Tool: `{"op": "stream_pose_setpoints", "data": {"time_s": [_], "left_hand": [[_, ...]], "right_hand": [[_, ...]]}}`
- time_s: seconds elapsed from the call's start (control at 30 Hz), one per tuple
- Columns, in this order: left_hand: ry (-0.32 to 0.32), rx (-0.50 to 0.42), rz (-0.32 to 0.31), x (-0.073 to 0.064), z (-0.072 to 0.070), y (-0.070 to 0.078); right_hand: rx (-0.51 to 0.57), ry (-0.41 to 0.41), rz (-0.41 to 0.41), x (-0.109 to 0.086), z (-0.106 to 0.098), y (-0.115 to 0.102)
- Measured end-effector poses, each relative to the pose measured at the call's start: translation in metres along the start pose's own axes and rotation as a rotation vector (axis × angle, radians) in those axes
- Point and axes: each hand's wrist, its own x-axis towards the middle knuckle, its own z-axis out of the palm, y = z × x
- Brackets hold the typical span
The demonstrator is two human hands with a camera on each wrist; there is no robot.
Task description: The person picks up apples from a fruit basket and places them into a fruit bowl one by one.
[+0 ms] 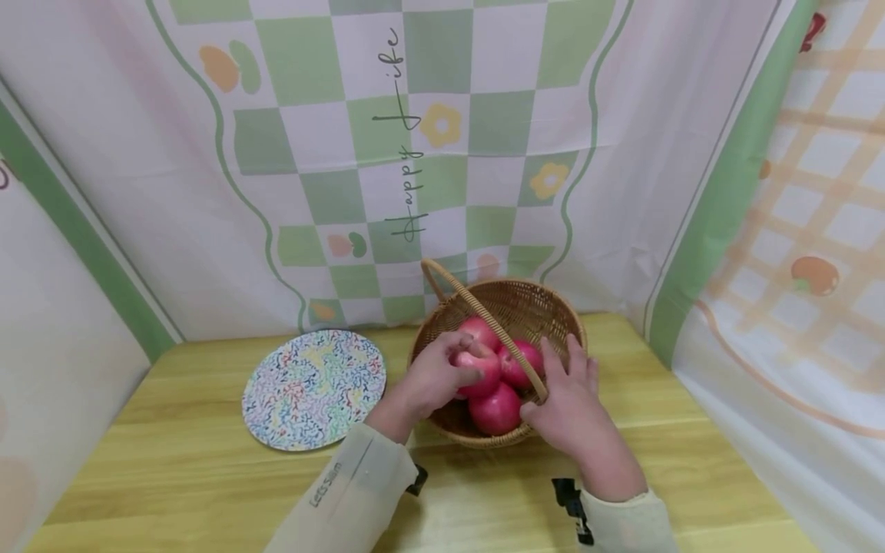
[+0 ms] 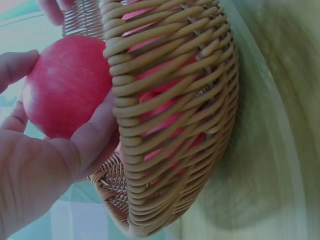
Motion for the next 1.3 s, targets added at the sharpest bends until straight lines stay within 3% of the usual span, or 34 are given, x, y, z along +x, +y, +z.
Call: {"op": "stream_pose_setpoints", "data": {"time_s": [0.2,0.4,0.73,0.97,1.17,1.3], "left_hand": [[-0.023,-0.193,-0.026,-0.002,-0.002,-0.001],[-0.072,-0.286,-0.023,-0.007,-0.006,0.003],[-0.107,-0.296,-0.013,-0.017,-0.013,0.01],[-0.166,-0.279,-0.043,-0.042,-0.017,0.017],[-0.16,-0.223,-0.025,-0.063,-0.045,0.017],[-0.084,-0.206,-0.032,-0.073,-0.076,0.011]], "right_hand": [[0.006,-0.002,-0.001,0.001,0.001,0.0],[0.004,-0.001,-0.003,0.002,0.001,0.0],[0.009,0.0,0.007,0.003,0.001,0.002],[0.007,-0.013,0.01,0.003,0.001,0.002],[0.003,-0.011,0.001,0.002,0.001,0.002],[0.012,-0.02,0.008,0.001,0.0,0.002]]}}
